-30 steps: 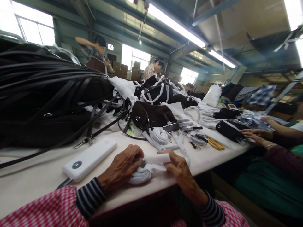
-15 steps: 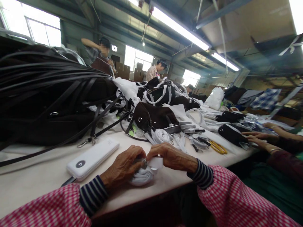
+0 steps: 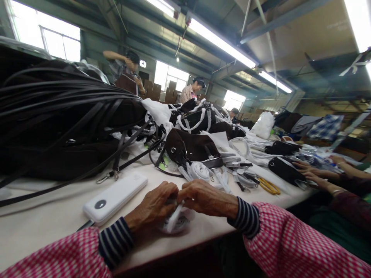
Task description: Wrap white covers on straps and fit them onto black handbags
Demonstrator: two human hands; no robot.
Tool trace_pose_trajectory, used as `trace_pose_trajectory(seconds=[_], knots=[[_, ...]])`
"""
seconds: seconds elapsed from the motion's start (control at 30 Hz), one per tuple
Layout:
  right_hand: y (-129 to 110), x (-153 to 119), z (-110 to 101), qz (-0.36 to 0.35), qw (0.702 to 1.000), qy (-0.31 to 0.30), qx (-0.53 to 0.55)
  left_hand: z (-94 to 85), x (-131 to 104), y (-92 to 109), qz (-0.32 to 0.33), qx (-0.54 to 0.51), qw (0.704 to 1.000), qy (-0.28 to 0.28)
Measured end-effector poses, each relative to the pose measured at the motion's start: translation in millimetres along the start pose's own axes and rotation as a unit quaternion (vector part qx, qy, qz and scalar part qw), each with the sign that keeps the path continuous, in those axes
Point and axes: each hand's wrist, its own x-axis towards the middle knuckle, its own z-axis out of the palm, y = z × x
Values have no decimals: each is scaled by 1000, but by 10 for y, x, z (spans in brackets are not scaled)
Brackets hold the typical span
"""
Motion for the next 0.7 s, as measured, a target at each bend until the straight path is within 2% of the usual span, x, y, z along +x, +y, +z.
trace_pose_trajectory(seconds=[0.23,0.47,0.6,0.7], knots=[[34,-34,146,-2,999,42,29,-30,3,49,-8,5,1000,13],[135,71,165,-9,999,7,49,-217,46,176,-13,22,999,-29],[165,73,253,-13,998,40,52,-191,82,214,-15,51,998,-20],[180,19,336,-6,995,77,55,-162,5,181,-16,62,998,-2]])
